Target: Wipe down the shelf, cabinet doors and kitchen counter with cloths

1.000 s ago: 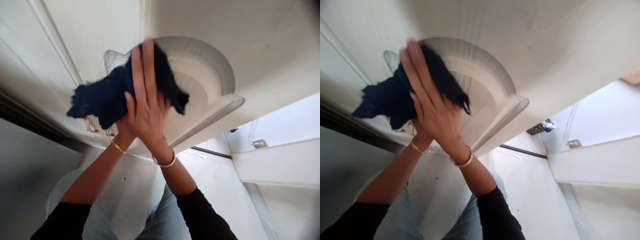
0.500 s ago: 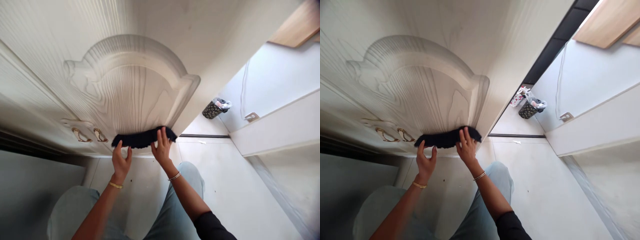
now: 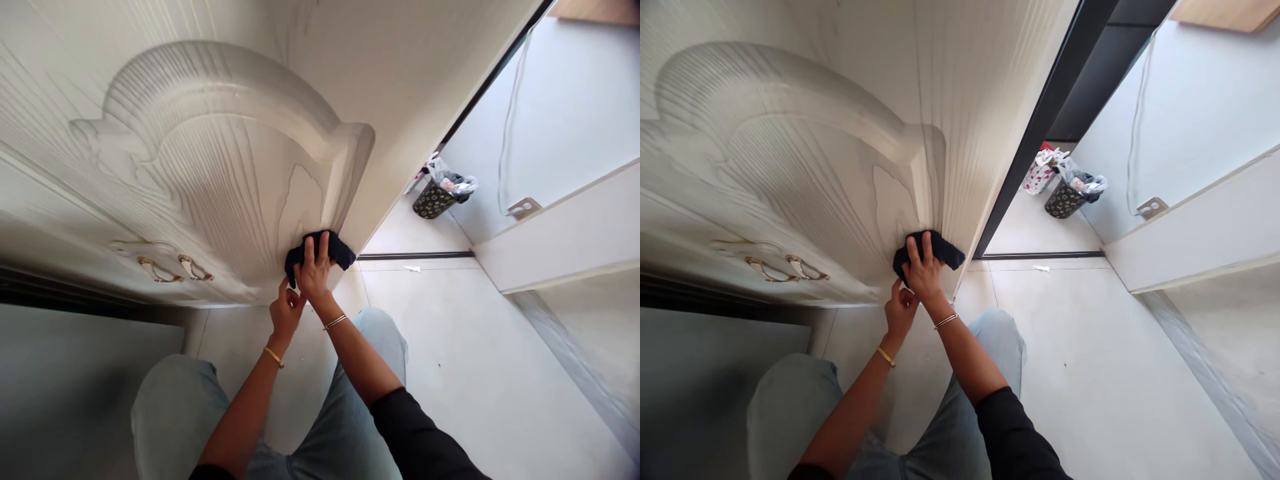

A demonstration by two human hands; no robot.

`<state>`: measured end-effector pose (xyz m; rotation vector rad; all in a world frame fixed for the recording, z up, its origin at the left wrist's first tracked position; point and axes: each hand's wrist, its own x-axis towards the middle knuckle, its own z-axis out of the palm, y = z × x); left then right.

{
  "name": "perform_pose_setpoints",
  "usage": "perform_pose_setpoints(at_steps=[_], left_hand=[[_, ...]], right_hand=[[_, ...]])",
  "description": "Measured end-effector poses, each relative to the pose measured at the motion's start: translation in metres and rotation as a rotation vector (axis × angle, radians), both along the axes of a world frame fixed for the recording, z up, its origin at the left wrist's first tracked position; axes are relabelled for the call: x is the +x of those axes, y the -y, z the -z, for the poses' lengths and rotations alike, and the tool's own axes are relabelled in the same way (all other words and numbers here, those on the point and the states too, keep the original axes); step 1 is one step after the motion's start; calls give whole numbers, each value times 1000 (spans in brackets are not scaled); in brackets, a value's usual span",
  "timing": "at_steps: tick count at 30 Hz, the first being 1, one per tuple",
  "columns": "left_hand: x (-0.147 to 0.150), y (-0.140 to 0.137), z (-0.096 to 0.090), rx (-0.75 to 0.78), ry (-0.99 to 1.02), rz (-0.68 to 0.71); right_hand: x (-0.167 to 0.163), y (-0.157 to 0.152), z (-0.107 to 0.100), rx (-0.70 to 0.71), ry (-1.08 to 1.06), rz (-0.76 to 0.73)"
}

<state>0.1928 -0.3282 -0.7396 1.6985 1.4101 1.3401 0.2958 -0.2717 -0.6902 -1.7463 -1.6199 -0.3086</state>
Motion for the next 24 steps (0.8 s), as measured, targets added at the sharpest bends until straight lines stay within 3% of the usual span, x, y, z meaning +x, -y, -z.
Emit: perform_pose_setpoints(at_steps=[2,4,7,9,10,12,14,17,19,24], left_hand=[[8,2,-3,-130,102,-8],[13,0,-10,-156,269,-73],[10,-4,-17,29,391,-318],[4,-7,-16,206,290,-471],[2,-9,-14,271,198,-482],[-3,-18,-16,346,20,-376],[-8,-34,-26,388,-80,-246],[-19,-59,-51,419,-81,-214],[-27,-64,-61,431,-104,-188],[-34,-42,-54,452,-280,-61]], right_hand=[[4,2,-3,2,-9,-10],[5,5,-3,45,-11,0],[3,11,5,108,16,-1],[-2,15,12,103,52,-18],[-5,15,13,88,70,-27],[-12,13,6,64,98,-26],[-19,7,-15,73,134,-41],[-24,0,-58,157,197,-174],[-24,3,-76,169,199,-270],[-25,23,-70,5,143,-262]])
